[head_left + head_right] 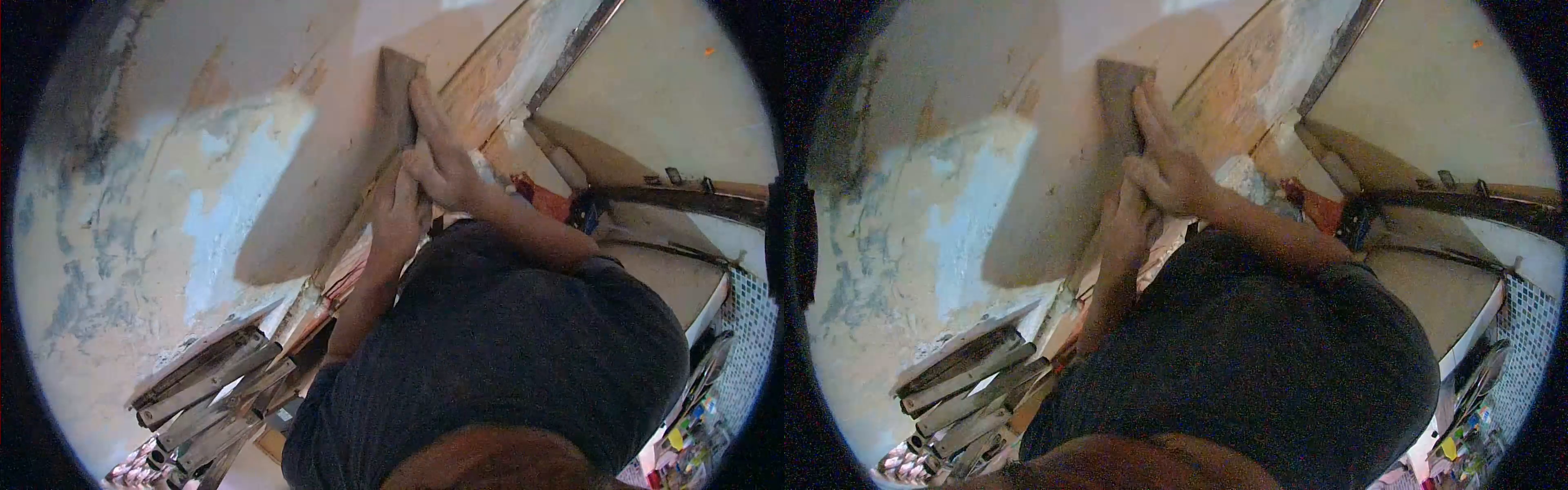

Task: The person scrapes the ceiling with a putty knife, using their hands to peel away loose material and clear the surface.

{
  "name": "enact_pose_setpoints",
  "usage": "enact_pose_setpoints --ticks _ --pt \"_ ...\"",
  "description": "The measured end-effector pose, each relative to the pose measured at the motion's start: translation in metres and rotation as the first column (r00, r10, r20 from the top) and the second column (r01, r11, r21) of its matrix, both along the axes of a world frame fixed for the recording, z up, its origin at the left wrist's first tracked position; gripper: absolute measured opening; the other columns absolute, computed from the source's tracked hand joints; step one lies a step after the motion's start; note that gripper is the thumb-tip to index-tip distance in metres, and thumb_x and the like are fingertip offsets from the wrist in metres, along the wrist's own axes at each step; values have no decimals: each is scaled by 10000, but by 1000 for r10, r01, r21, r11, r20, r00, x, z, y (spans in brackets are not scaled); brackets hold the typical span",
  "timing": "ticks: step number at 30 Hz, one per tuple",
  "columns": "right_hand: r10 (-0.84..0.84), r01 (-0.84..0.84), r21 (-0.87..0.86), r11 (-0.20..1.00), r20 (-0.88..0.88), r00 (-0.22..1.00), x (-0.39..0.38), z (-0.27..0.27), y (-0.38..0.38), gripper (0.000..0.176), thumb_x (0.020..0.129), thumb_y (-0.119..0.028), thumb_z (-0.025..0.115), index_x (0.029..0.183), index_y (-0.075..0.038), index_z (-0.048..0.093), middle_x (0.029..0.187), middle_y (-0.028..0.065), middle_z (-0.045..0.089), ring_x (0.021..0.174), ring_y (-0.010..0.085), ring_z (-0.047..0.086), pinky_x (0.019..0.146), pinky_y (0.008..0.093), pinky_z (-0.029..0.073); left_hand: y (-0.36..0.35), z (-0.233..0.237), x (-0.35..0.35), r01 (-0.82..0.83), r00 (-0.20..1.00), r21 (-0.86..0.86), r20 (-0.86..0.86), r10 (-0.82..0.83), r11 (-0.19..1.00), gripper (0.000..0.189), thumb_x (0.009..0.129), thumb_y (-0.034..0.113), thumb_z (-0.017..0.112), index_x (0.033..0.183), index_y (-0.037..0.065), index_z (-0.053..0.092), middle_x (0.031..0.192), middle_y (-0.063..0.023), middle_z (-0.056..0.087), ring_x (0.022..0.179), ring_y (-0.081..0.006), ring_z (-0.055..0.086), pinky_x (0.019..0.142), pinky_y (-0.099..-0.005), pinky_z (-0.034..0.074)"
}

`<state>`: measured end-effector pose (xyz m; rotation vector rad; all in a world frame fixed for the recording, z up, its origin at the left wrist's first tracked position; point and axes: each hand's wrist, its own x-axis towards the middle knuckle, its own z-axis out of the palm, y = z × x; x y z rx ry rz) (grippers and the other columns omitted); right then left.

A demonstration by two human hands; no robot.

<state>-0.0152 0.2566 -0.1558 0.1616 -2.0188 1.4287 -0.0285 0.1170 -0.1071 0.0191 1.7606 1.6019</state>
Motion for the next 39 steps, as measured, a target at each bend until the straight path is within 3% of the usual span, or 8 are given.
enact_pose_setpoints --ticks 2,6,8,12,14,18,32,39 --pt "-96 97 -18 995 19 995 -5 -3 14 777 920 -205 534 1526 73 136 1592 317 54 1498 415 57 1203 430 107 8 -43 -13 158 756 -213 -602 -257 964 287 1027 241 473 1037 -21 590 757 -55 560 619 -170 515 543 -333 420" --pt "23 -18 -57 998 80 997 8 -1 14 793 922 -221 546 1531 64 125 1598 304 59 1500 399 70 1205 423 105 12 -2 -7 138 971 -105 -181 -155 985 271 959 59 511 1201 -49 566 933 -167 614 783 -261 587 742 -355 487" --pt "13 -13 -13 1000 38 999 6 -9 13 798 921 -221 553 1532 61 125 1600 299 55 1498 402 77 1205 418 108 13 -11 -5 161 546 -148 -810 -213 976 285 1005 163 476 1165 -54 567 854 -151 600 760 -229 556 717 -367 470" --pt "-61 66 -71 995 77 995 -1 -20 24 811 915 -230 563 1532 58 123 1597 305 49 1495 408 89 1202 423 131 36 -5 -6 78 963 -108 -248 -103 991 318 1027 220 450 1112 -66 560 818 -140 580 712 -237 531 682 -402 442" --pt "-114 124 -83 989 114 987 0 -21 27 815 913 -230 562 1534 56 117 1595 308 46 1494 409 95 1201 425 139 39 -21 -9 128 491 -276 -817 -303 952 348 1043 260 426 1099 -53 565 784 -93 556 695 -175 515 647 -347 429" --pt "-3 5 -39 999 51 999 7 -17 21 725 981 -224 451 1541 55 87 1622 248 37 1512 351 41 1207 406 78 24 -9 2 54 971 -87 -230 -72 995 379 1051 288 412 1115 -44 582 759 -81 544 684 -164 511 632 -335 427" --pt "-13 25 -100 995 126 992 4 -32 30 780 971 -296 471 1535 70 76 1600 303 44 1501 396 78 1200 426 97 39 -38 -1 147 513 -320 -785 -349 936 285 1028 155 430 1167 -55 563 983 -177 634 853 -300 604 807 -386 491" --pt "20 -11 -80 997 117 993 12 -30 27 844 946 -344 498 1536 69 58 1597 305 62 1499 401 80 1204 425 96 33 -15 14 -70 993 -53 -104 64 996 345 1053 258 406 976 -38 566 800 -84 576 703 -162 530 633 -346 447"
